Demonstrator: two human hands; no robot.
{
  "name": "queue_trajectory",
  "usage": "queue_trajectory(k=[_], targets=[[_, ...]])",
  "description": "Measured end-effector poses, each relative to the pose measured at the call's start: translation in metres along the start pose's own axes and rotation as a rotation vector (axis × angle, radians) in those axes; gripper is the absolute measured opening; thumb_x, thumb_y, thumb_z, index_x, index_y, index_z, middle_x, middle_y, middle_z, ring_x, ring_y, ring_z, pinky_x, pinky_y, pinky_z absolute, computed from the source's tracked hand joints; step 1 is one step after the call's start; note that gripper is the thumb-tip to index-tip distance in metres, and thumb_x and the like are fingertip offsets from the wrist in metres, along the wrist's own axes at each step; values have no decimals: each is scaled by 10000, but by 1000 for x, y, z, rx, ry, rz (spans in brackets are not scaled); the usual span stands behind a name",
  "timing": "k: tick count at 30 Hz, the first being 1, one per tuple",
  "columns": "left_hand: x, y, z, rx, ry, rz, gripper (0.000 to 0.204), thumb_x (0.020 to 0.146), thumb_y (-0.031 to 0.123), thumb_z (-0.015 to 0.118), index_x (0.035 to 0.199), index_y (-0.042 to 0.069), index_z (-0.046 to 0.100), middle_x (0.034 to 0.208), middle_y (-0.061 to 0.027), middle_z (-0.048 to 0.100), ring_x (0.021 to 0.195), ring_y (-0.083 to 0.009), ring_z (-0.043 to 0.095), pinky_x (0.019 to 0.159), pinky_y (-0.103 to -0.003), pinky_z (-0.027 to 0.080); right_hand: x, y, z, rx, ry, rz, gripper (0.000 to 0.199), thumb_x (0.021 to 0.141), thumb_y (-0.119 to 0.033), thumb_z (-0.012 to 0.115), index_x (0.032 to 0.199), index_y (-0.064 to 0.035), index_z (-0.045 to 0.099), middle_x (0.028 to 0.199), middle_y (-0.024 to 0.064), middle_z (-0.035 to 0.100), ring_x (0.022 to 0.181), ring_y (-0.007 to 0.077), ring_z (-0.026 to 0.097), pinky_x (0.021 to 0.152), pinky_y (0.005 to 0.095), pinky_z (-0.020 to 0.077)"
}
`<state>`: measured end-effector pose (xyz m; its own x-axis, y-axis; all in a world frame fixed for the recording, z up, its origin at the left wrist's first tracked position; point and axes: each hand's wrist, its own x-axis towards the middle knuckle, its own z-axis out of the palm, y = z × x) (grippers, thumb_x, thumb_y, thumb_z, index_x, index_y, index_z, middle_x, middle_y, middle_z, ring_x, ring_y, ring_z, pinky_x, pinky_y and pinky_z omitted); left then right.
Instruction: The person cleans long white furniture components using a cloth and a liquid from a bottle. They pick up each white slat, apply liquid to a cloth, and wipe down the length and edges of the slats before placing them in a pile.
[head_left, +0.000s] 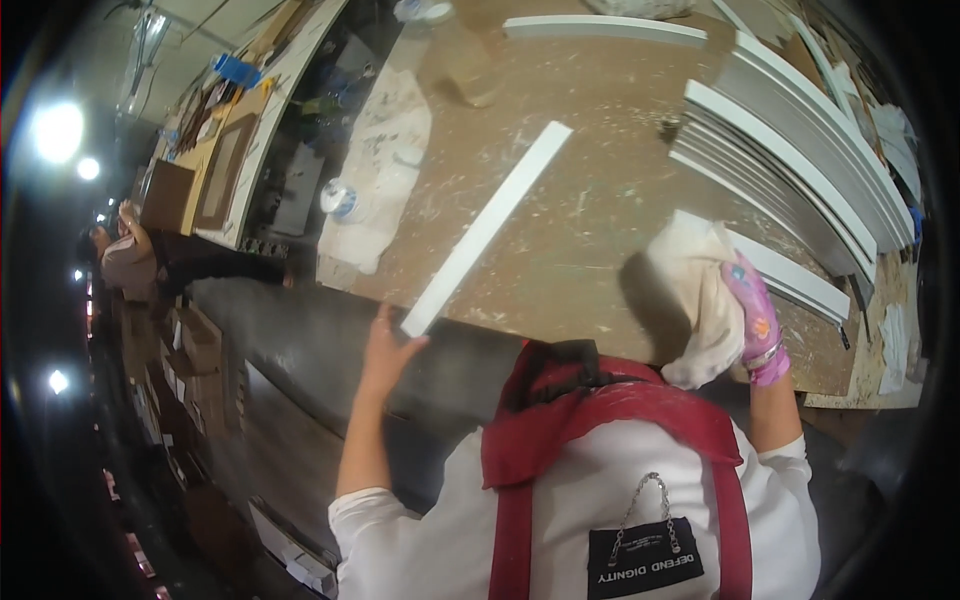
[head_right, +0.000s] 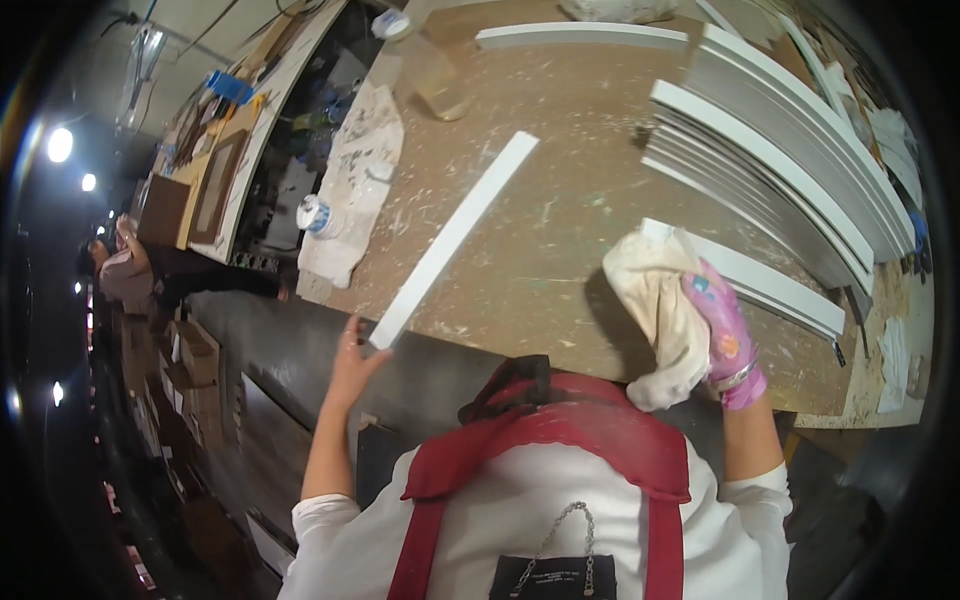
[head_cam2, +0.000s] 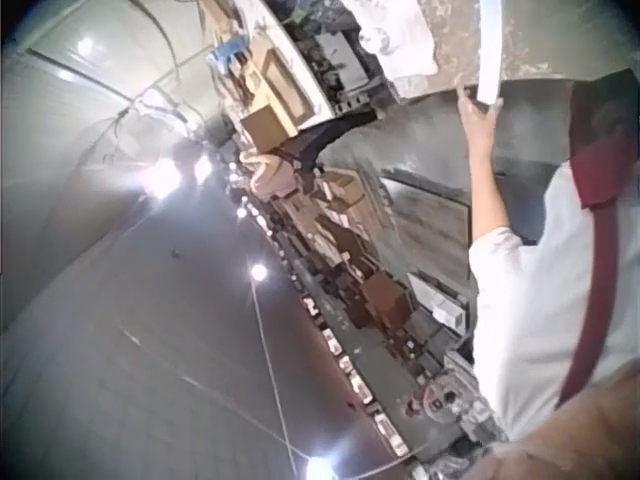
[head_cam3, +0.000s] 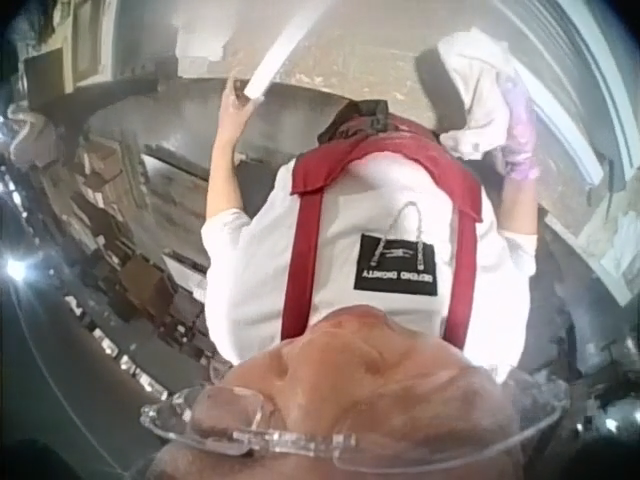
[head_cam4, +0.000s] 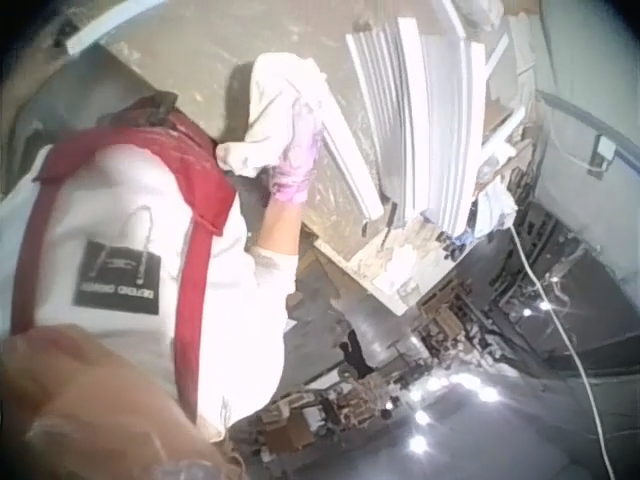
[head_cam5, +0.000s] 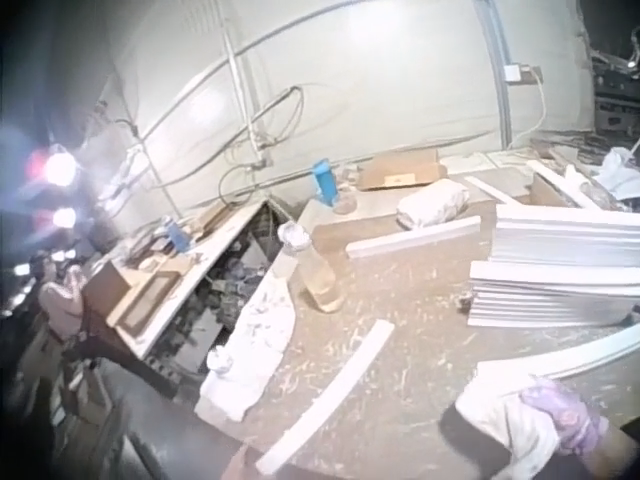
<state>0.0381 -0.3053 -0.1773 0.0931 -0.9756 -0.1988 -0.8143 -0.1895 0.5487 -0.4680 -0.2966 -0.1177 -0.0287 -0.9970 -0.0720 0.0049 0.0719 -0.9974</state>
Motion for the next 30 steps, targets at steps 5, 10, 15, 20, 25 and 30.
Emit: queue_trajectory(k=[5,10,15,20,25,30], targets=[[-15,-4,26,-150,106,51,595,664,181,808,1173,44,531,1161,-159,569,1055,-291,573,914,-364,455,41,-10,53,-150,1,-196,434,906,-248,520,1257,6,509,1219,107,555,1137,200,502,997,319,367],[-37,48,27,-161,79,192,433,786,249,706,1148,65,558,1098,-118,543,1004,-316,568,855,-371,469,67,-29,69,-99,5,-112,359,965,-206,392,1225,-3,535,1171,172,556,1125,253,506,995,351,351],[-27,54,31,-105,227,337,460,763,239,709,1162,67,557,1118,-129,514,1058,-332,487,892,-390,430,76,-26,157,-558,-151,-356,321,829,-187,588,1105,-24,564,1006,129,606,865,246,585,765,351,472],[-9,35,78,-103,251,326,461,740,253,718,1126,49,570,1101,-129,515,1064,-323,471,914,-391,392,67,3,261,-938,-782,-942,351,666,-170,632,1013,-123,599,896,117,592,801,307,606,662,403,497],[-17,35,75,-218,291,341,447,763,245,705,1137,35,579,1067,-124,533,1033,-315,481,915,-393,390,138,78,192,-869,-404,-399,157,844,-174,546,902,-46,617,828,126,605,775,267,588,698,389,472],[-20,37,62,-243,300,335,445,769,246,706,1143,37,584,1078,-130,540,1028,-327,485,905,-403,401,243,92,34,-1124,74,-410,364,955,-114,381,1297,-5,441,1369,142,443,1263,245,416,1037,308,320]])
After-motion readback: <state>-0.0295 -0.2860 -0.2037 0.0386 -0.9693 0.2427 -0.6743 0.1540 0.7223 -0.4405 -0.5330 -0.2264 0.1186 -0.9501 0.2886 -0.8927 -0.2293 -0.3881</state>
